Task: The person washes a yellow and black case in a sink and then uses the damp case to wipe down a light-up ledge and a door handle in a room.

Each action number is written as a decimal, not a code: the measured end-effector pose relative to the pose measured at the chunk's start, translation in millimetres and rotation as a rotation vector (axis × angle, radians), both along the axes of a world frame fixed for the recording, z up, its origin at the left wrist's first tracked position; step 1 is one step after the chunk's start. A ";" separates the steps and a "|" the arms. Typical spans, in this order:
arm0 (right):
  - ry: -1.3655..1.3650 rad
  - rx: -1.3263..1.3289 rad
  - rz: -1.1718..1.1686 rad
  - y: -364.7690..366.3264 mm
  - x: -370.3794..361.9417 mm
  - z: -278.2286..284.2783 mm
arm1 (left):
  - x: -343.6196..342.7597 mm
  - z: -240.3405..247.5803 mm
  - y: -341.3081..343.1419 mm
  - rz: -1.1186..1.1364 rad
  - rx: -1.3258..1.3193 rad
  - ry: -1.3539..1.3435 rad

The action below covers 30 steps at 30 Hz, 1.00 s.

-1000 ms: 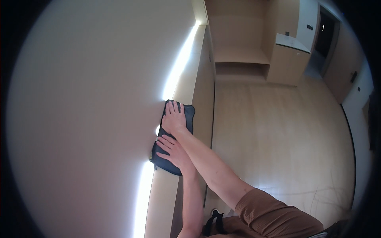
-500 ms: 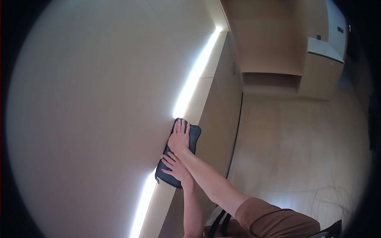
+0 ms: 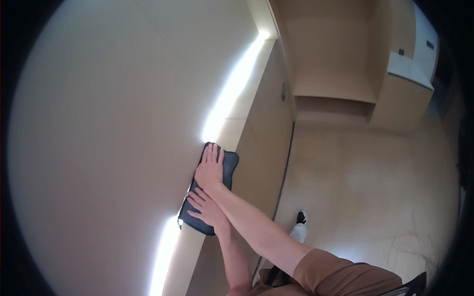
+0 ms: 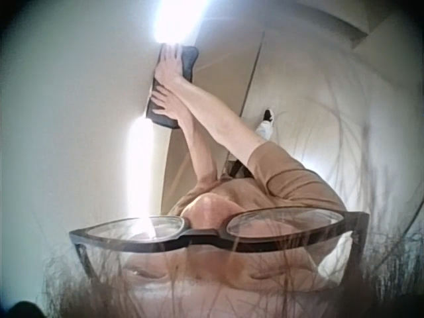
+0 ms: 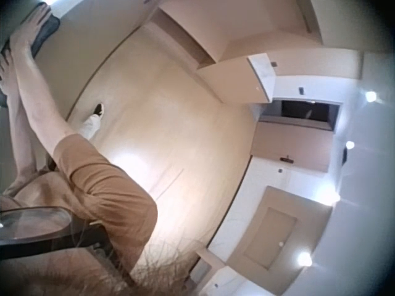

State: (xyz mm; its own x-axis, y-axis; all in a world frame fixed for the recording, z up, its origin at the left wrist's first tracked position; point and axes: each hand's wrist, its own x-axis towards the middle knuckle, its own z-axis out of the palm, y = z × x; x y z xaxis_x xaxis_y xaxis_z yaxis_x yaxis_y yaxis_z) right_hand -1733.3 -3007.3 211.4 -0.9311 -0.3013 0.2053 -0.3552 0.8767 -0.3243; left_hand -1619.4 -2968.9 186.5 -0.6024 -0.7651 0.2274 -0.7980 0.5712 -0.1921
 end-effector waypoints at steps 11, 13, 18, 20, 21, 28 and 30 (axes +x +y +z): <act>-0.035 0.018 0.027 0.6 7.9 16.1 | 4.0 21.5 3.8 -0.019 0.062 0.111; -0.035 0.021 0.026 4.9 5.2 15.8 | 1.1 20.9 7.9 -0.022 0.044 0.124; -0.036 0.008 0.053 12.3 0.7 11.7 | -1.2 24.5 19.7 -0.028 0.056 0.134; -0.059 0.014 0.064 10.4 2.0 17.6 | -2.7 32.8 20.4 0.001 0.063 0.105; -0.067 0.005 0.070 10.7 2.6 19.8 | -4.3 34.9 20.5 0.027 0.081 0.084; -0.142 0.043 0.168 15.9 -10.2 15.2 | -17.4 31.8 27.1 0.077 0.087 0.079; -0.163 0.046 0.196 20.9 -17.8 12.9 | -22.6 33.8 32.7 0.104 0.070 0.038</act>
State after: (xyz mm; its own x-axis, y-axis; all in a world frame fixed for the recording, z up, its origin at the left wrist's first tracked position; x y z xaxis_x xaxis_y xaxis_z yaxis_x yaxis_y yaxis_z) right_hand -1751.2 -2986.4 224.4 -0.8737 -0.4848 0.0395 -0.4662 0.8113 -0.3527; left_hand -1642.0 -2936.2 220.3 -0.5111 -0.8376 0.1928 -0.8595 0.4962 -0.1230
